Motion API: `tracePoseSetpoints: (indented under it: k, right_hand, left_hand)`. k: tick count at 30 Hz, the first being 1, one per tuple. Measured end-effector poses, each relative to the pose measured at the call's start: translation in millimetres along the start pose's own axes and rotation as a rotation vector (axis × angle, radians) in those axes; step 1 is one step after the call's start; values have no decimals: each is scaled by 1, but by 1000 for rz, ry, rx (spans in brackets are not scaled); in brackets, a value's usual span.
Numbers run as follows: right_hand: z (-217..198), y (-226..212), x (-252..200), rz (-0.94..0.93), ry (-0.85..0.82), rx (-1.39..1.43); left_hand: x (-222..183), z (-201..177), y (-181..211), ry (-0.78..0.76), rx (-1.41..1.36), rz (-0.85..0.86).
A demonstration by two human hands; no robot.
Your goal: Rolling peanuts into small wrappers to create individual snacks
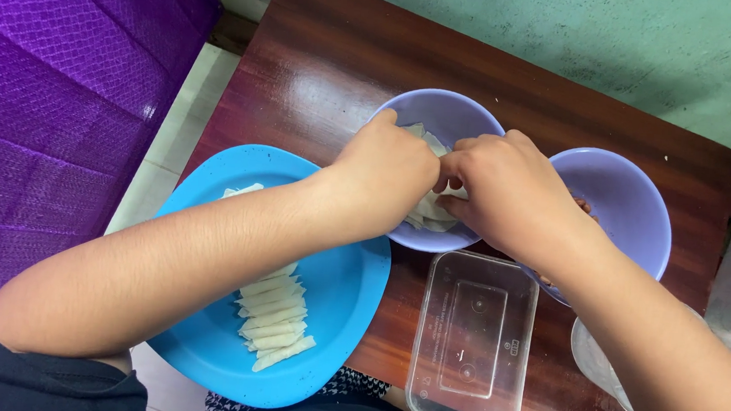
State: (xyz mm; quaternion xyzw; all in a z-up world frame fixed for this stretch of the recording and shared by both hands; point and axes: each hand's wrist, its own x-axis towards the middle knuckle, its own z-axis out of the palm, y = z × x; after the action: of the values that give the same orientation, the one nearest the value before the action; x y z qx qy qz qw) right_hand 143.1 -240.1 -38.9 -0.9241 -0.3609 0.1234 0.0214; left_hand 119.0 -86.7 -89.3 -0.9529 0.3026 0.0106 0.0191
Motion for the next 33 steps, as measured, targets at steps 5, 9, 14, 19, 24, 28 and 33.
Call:
tracePoseSetpoints:
  k: [5,9,14,19,24,28,33]
  right_hand:
    - [-11,0,-6,-24,13,116]
    - [-28,-3,-18,-110,123,471]
    - [-21,0,-26,-73,225,671]
    - [-17,-2,-35,-9,353,821]
    - [-12,-10,-39,101,406,882]
    - [-15,-15,-43,270,265,1018]
    - [-10,-13,-49,188,280,1141]
  left_hand:
    - [2,-14,-11,-21,-116,13]
    - [-14,-58,-26,6,-456,-61]
    - [-35,-97,-23,-51,-854,-223]
    - [-41,-90,-18,-39,-1156,-272]
    - [-39,-66,-5,123,-1290,-403]
    - [-39,-69,1,151,-1285,-432]
    - [-42,-72,5,203,-1325,-424]
